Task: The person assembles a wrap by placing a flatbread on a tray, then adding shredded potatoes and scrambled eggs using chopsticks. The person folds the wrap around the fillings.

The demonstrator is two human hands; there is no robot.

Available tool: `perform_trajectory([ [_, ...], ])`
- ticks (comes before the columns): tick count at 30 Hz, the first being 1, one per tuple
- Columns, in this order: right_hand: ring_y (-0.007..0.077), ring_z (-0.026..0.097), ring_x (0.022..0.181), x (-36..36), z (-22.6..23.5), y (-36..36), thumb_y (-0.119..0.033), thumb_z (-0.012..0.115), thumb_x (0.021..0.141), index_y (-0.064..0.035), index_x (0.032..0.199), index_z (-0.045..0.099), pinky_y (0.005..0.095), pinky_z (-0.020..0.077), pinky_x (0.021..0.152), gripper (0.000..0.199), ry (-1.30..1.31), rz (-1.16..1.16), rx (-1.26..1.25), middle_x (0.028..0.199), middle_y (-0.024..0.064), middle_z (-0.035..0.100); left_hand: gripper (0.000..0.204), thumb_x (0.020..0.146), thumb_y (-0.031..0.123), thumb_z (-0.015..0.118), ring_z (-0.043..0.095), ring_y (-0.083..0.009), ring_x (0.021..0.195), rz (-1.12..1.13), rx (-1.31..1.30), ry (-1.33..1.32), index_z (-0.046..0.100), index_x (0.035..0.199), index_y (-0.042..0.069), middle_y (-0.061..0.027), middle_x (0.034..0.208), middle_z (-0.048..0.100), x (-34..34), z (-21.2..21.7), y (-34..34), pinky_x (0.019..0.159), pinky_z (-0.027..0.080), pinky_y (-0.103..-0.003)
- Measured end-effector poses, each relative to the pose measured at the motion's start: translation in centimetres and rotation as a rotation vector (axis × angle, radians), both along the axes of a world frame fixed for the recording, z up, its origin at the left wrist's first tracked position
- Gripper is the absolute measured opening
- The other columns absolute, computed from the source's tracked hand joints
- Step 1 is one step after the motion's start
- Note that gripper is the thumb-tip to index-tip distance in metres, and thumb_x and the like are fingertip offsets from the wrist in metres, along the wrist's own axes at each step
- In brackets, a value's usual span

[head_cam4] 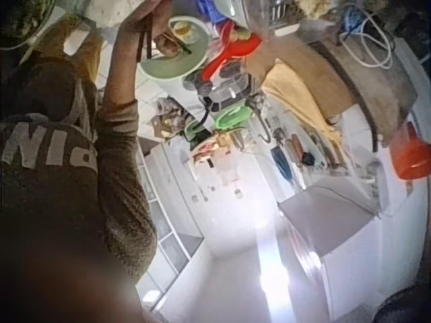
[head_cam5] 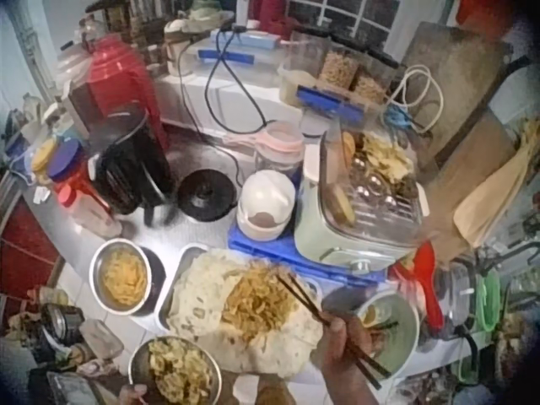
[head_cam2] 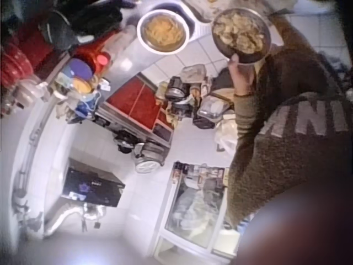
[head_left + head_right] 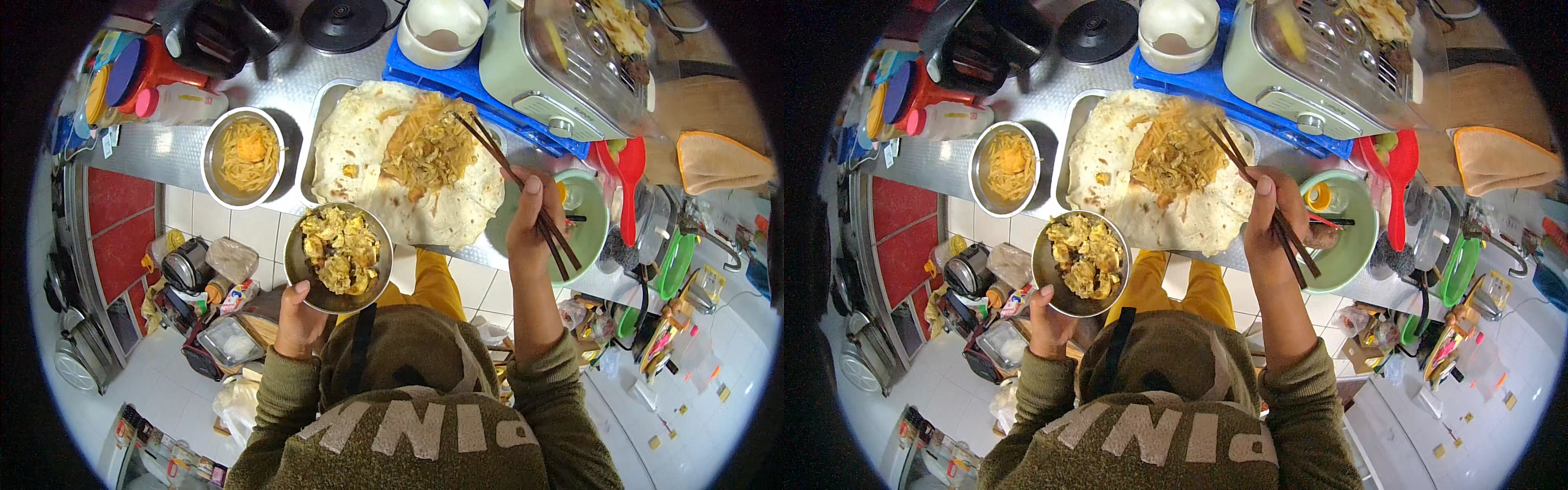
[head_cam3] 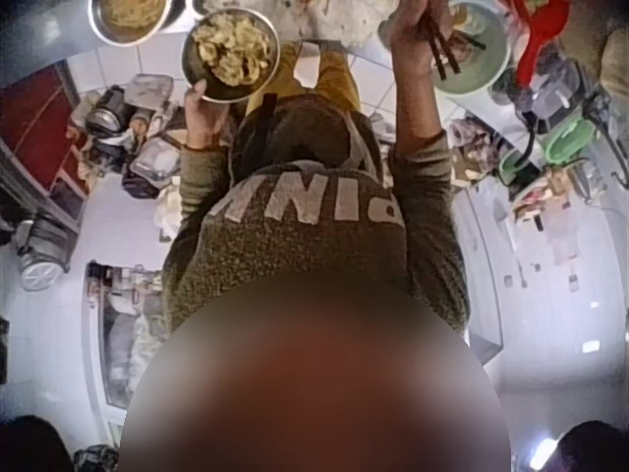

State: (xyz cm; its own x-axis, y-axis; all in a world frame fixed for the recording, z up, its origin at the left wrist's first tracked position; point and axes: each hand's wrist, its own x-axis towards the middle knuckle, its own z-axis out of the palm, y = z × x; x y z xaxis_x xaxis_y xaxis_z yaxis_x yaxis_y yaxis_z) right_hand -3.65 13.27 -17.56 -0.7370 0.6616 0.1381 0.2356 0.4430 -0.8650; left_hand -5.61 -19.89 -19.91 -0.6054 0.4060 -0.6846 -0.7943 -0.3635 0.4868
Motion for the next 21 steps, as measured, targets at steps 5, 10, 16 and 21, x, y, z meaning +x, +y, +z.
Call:
perform_trajectory([
  [5, 0.0146, 0.061, 0.087, 0.31, 0.54, -0.41, -0.033, 0.044, 0.104, 0.0027, 0.1, 0.066, 0.0271, 0.0451, 0.085, 0.042, -0.006, -0.03, -0.067, 0.094, 0.0107, 0.07, 0.072, 0.084, 0.036, 0.059, 0.05, -0.0305, 0.131, -0.02, -0.005, 0.013, 0.04, 0.145, 0.004, -0.0129, 0.145, 0.049, 0.18, 0.42, 0.06, 0.111, 0.039, -0.047],
  [10, 0.011, 0.058, 0.083, -0.33, 0.26, -0.13, -0.034, 0.045, 0.104, 0.0001, 0.102, 0.066, 0.0244, 0.0436, 0.082, 0.04, 0.04, -0.047, -0.092, 0.091, 0.0063, 0.072, 0.074, 0.084, 0.037, 0.061, 0.05, -0.0306, 0.13, -0.017, 0.008, 0.005, 0.039, 0.146, 0.005, -0.0127, 0.144, 0.049, -0.53, 0.13, 0.6, 0.111, 0.039, -0.047],
  [16, 0.0107, 0.059, 0.081, 0.3, 0.79, -0.59, -0.039, 0.045, 0.104, -0.0001, 0.102, 0.065, 0.0252, 0.0444, 0.079, 0.044, 0.024, -0.068, -0.092, 0.089, 0.0074, 0.074, 0.073, 0.083, 0.037, 0.06, 0.052, -0.0306, 0.129, -0.04, -0.016, 0.01, 0.04, 0.145, 0.005, -0.0128, 0.143, 0.051, -0.21, 0.68, 0.73, 0.109, 0.041, -0.046],
  [21, 0.0156, 0.065, 0.086, 0.33, -0.12, -0.16, -0.04, 0.044, 0.104, 0.0007, 0.103, 0.065, 0.0275, 0.0467, 0.084, 0.045, 0.113, -0.037, -0.166, 0.087, 0.0115, 0.073, 0.073, 0.083, 0.037, 0.061, 0.051, -0.0301, 0.129, -0.021, 0.015, 0.014, 0.041, 0.144, 0.003, -0.0131, 0.142, 0.051, -0.1, 0.38, 0.93, 0.109, 0.041, -0.046],
])
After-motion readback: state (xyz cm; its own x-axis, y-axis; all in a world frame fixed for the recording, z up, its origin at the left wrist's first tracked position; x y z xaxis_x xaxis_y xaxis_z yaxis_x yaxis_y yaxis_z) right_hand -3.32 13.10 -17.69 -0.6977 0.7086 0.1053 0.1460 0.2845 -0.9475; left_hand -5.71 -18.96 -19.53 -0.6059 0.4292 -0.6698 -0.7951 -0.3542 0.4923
